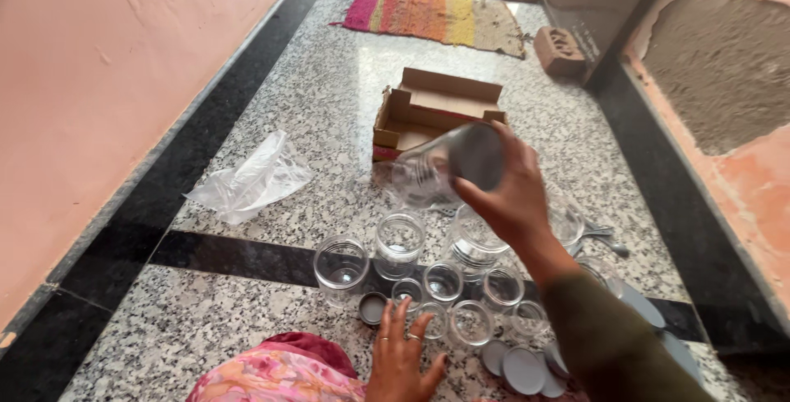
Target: The person sits on the floor and repeatedly picks up clear plastic containers and gray lids, aligns them, and screws the lids onto the containers. The person handles multiple containers one at a time, placing each assembled unit back on the floor.
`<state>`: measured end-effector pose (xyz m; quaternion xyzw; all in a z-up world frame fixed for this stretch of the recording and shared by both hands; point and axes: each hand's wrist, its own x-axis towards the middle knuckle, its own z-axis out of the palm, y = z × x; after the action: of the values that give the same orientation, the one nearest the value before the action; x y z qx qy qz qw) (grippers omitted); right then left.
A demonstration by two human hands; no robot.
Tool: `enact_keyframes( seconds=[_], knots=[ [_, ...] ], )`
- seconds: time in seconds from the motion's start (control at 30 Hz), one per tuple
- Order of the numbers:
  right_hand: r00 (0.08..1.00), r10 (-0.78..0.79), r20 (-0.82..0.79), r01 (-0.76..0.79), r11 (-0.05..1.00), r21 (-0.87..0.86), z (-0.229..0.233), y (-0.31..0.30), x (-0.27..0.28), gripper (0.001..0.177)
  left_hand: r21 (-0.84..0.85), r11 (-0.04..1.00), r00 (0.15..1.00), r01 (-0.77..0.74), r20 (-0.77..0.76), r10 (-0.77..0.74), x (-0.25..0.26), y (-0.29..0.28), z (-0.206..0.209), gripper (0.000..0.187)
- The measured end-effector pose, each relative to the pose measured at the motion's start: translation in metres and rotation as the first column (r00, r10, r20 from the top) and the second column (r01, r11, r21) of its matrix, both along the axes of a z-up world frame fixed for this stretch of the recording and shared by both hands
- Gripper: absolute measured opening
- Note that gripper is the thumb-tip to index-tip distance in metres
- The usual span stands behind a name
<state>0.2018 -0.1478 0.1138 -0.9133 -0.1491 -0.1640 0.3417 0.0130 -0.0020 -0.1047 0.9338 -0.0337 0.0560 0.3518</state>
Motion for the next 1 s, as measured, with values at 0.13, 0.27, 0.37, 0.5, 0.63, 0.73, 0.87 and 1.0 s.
enact_keyframes(
  seconds=[0.13,0.27,0.37,0.5,0.63,0.73,0.87,1.0],
  knots=[
    [0.954,0.1,-0.283,0.05,0.877,0.477,-0.003,-0.068,-0.059,0.115,0.154,0.987,0.993,-0.048,0.109,0.031,-0.002,0.001,-0.002,0.063],
    [0.827,0.107,-0.552,0.273,0.782,0.56,-0.027,-0.123,-0.1,0.119,0.001,0.99,0.938,-0.139,0.322,0.131,-0.008,0.003,0.014,0.064],
    [0.725,0.14,-0.675,0.381,0.734,0.562,-0.05,-0.14,-0.122,0.118,-0.356,0.931,0.95,-0.079,0.256,0.179,-0.016,0.003,0.034,0.075],
    [0.625,0.36,-0.692,0.323,0.689,0.65,-0.058,-0.144,-0.142,0.107,-0.802,0.592,0.992,-0.072,0.005,0.129,-0.025,-0.01,0.061,0.097],
    [0.525,0.513,-0.679,0.286,0.645,0.708,-0.052,-0.134,-0.144,0.1,-0.862,0.507,0.998,-0.019,0.018,0.067,-0.028,-0.015,0.084,0.105],
    [0.487,0.521,-0.701,0.272,0.672,0.689,-0.047,-0.129,-0.144,0.098,-0.851,0.522,0.998,0.063,0.065,-0.013,-0.03,-0.012,0.097,0.107],
    [0.421,0.507,-0.752,0.268,0.722,0.638,-0.048,-0.133,-0.149,0.096,-0.707,0.701,0.991,0.093,0.137,0.006,-0.031,-0.014,0.105,0.104],
    [0.39,0.455,-0.8,0.305,0.757,0.578,-0.053,-0.129,-0.15,0.09,-0.691,0.721,0.997,0.052,0.079,0.004,-0.033,-0.021,0.103,0.104]
  ],
)
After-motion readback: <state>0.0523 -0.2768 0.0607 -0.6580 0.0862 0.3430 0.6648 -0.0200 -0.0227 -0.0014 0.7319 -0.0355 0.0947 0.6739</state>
